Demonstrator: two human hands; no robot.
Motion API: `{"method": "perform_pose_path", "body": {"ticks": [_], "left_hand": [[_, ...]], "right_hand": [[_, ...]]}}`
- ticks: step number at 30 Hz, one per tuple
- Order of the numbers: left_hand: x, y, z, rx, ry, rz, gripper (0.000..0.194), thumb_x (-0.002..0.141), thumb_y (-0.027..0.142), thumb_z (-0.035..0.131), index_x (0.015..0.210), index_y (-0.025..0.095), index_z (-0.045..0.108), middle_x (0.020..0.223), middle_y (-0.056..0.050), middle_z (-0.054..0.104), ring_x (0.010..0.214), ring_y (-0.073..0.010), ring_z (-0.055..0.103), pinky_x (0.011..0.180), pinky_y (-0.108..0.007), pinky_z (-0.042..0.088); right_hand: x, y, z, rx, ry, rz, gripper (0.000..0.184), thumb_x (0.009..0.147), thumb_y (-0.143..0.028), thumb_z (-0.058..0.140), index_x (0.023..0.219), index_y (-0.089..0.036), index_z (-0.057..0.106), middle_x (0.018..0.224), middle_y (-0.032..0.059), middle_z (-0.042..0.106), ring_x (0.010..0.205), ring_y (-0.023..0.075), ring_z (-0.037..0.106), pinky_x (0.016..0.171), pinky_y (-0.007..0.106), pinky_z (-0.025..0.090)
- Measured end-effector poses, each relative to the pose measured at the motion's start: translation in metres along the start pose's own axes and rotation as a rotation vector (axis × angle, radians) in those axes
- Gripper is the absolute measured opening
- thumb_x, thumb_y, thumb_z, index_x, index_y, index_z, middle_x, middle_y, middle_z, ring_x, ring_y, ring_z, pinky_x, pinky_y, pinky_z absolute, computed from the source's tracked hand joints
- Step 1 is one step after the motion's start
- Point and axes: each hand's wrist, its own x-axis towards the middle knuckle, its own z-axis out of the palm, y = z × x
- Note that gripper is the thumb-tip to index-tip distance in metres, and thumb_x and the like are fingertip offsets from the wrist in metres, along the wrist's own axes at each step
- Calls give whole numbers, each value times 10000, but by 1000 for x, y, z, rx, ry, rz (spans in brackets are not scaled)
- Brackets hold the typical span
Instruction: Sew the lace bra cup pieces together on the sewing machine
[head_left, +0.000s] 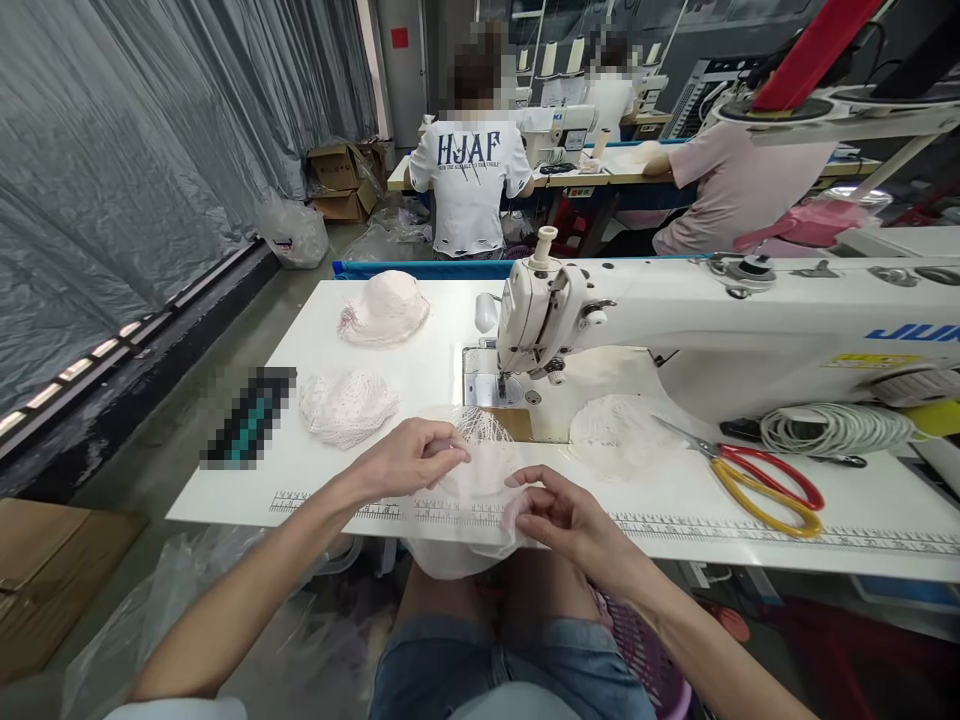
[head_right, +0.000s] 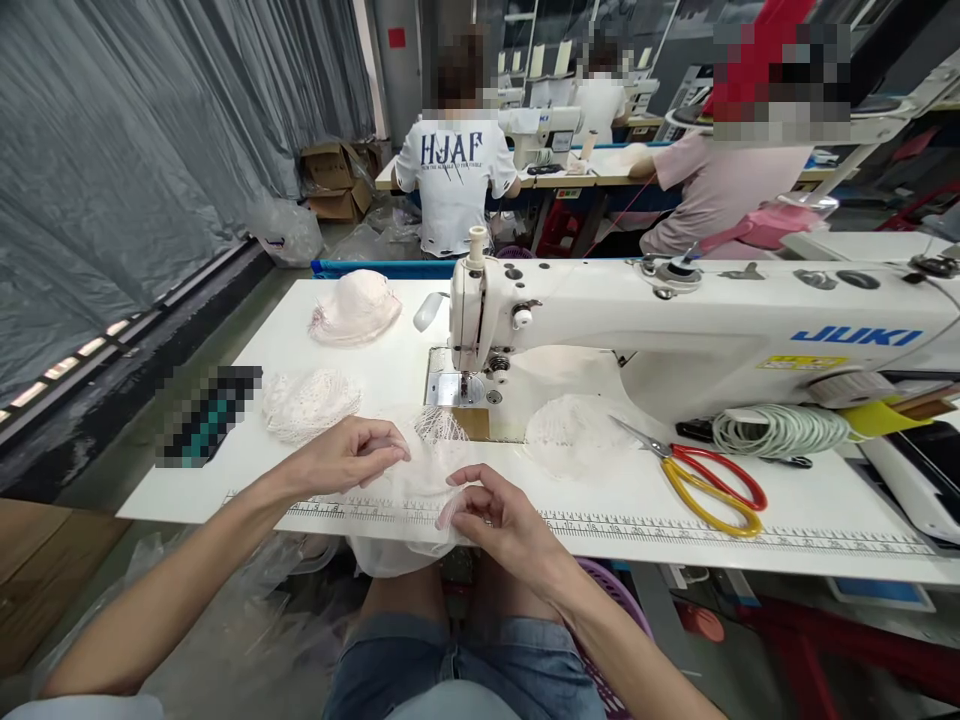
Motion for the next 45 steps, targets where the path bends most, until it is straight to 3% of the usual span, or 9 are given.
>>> {"method": "perform_pose_path", "body": {"ticks": [9,17,20,23,27,34,38,42,45], "left_hand": [[-6,1,-2,37,10,5,238,855,345,483,805,154,615,459,74,360,422,-68,378,419,-170,321],[-20,16,-14,210,-20,14,290,868,382,454,796,165,633,467,65,376,423,-66,330,422,-186,254],[0,20,-21,284,-58,55,329,879,416,423,842,175,644,469,57,437,427,-77,388,444,-189,291],[47,9,-19,495,-17,90,297,870,368,431,830,178,655,534,31,550,488,-99,478,499,-204,327],[97,-18,-10,553,13,69,160,802,283,534,774,179,653,666,9,628,616,-136,549,544,-218,343],[106,-33,10,570,171,-34,109,828,276,527,834,183,584,733,-10,658,728,-184,595,649,-270,409],[121,-27,27,557,240,-57,139,878,246,434,897,172,549,760,-36,664,684,-185,597,650,-295,420],[127,-23,28,515,196,-31,141,847,296,509,913,179,552,693,-1,645,654,-170,598,639,-277,418],[123,-21,17,438,164,-24,198,826,356,536,933,191,563,635,33,602,596,-144,567,587,-244,399]], "right_hand": [[-2,2,5,13,22,-30,335,800,-382,652,1013,-189,479,690,-21,584,621,110,492,605,252,380],[-19,-8,22,-230,41,-90,285,880,-332,528,1099,-212,392,678,-42,533,604,109,475,577,230,391],[-13,-7,20,-333,76,-126,282,921,-333,433,1157,-220,328,631,-66,463,534,104,434,515,211,372],[8,6,4,-647,274,-201,239,916,-292,374,1133,-196,346,537,-94,351,464,116,395,470,211,319],[24,27,-18,-1101,424,-257,225,926,-270,322,1113,-167,391,509,-85,420,387,129,450,421,218,279],[21,22,-54,-1575,415,-483,290,967,-314,311,1119,-210,535,630,4,650,419,155,572,398,223,287],[27,6,-79,-1670,551,-442,334,958,-321,351,1157,-152,559,667,51,664,400,152,540,372,231,255],[33,-9,-82,-1566,298,-566,306,941,-341,431,1169,-190,569,1009,117,648,751,201,627,596,281,441],[38,-9,-78,-1512,26,-684,524,798,-562,591,1176,-199,564,1232,147,557,1045,287,535,812,404,419]]}}
